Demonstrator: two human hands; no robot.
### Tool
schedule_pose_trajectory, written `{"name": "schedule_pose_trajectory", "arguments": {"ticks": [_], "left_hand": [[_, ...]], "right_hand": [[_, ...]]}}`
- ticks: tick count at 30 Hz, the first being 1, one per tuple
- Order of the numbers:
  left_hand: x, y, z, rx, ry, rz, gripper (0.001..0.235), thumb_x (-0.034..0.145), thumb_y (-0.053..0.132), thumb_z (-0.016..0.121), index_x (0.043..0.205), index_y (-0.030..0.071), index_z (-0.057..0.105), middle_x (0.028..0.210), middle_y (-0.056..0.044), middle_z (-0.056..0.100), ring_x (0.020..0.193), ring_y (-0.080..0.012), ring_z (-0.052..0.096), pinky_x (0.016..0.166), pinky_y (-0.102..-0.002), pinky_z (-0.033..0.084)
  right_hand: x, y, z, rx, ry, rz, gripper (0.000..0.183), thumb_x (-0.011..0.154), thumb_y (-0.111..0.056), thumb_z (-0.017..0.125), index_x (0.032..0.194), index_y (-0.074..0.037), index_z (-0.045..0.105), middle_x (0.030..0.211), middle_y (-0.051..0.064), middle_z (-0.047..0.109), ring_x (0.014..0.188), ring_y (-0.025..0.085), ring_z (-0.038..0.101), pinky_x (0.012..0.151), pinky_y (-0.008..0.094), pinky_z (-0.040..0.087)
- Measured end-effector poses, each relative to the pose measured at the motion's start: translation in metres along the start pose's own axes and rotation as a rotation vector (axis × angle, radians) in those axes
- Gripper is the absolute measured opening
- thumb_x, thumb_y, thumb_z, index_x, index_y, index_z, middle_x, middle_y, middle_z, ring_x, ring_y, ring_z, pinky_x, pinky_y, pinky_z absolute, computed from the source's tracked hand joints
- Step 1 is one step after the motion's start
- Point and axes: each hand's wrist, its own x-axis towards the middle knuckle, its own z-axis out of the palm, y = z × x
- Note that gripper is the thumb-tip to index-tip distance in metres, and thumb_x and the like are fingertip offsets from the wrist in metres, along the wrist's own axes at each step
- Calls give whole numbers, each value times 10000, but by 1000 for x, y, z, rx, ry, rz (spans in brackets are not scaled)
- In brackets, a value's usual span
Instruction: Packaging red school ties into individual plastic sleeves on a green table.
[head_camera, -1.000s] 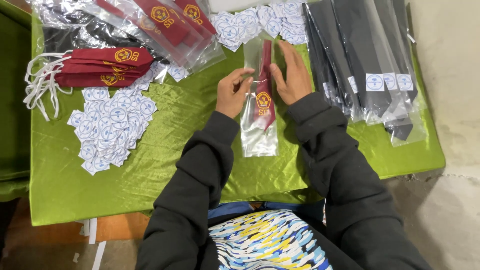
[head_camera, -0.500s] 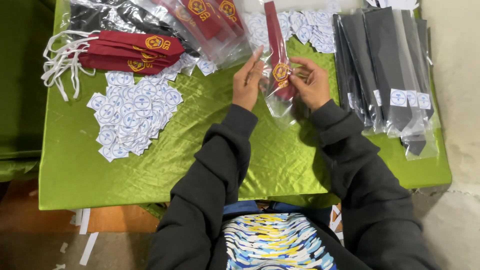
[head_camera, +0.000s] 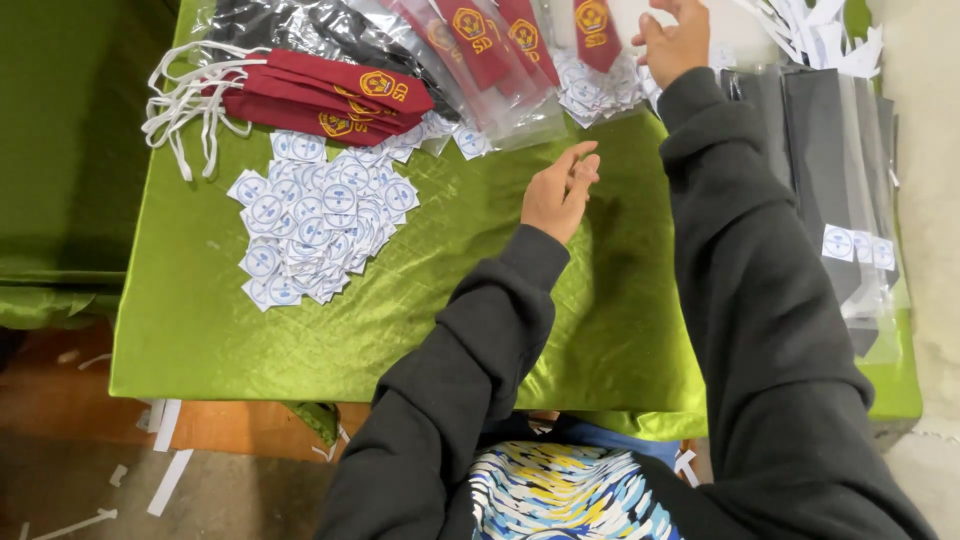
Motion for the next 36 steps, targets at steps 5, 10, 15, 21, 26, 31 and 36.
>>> {"name": "schedule_pose_trajectory", "arguments": {"ticks": [5, 10, 15, 21, 26, 31, 36], "left_hand": [[-2, -2, 2, 97, 42, 94, 451, 1063, 436, 413, 1318, 131, 627, 988, -34, 793, 815, -213, 755, 810, -413, 608], [0, -9, 6, 170, 110, 228, 393, 1078, 422, 411, 1159, 155, 688, 866, -33, 776, 661, -187, 713, 605, -339, 509], [0, -16, 9, 231, 79, 261, 381, 1094, 388, 411, 1162, 134, 687, 834, -12, 733, 611, -178, 631, 582, -355, 486], [0, -13, 7, 251, 87, 265, 373, 1083, 359, 441, 1017, 126, 724, 781, -1, 740, 560, -164, 625, 560, -335, 493], [-1, -9, 7, 258, 86, 297, 348, 1078, 318, 468, 945, 125, 725, 725, 11, 721, 495, -137, 554, 521, -319, 450], [-1, -11, 8, 293, 82, 315, 315, 1067, 283, 503, 934, 105, 726, 695, -9, 718, 497, -147, 557, 510, -313, 452], [-1, -15, 9, 321, 81, 311, 294, 1059, 274, 517, 956, 112, 739, 704, 1, 723, 517, -151, 580, 515, -315, 464]], "right_hand": [[-79, -31, 13, -417, -181, -261, 277, 1090, -85, 621, 1352, -13, 673, 1409, 240, 609, 1338, 425, 492, 1144, 577, 342], [-138, -32, 18, -715, -154, -455, 396, 1109, -245, 598, 1484, -116, 595, 1519, 186, 514, 1413, 475, 401, 1052, 675, 381], [-156, -42, 18, -788, -261, -416, 400, 1157, -325, 479, 1519, -177, 561, 1579, 105, 464, 1451, 460, 331, 1090, 725, 320], [-153, -41, 18, -704, -285, -326, 308, 1140, -281, 452, 1306, -89, 627, 1562, 114, 513, 1465, 457, 335, 1086, 739, 309], [-156, -48, 17, -734, -198, -338, 381, 1104, -271, 527, 1434, -82, 553, 1463, 117, 574, 1376, 404, 458, 1014, 650, 372], [-158, -42, 20, -832, -197, -382, 395, 1145, -352, 515, 1493, -176, 577, 1462, 135, 489, 1394, 418, 365, 1035, 731, 361], [-154, -40, 21, -716, -289, -278, 383, 1133, -321, 453, 1454, -159, 586, 1564, 96, 468, 1481, 454, 278, 1077, 817, 269]]}}
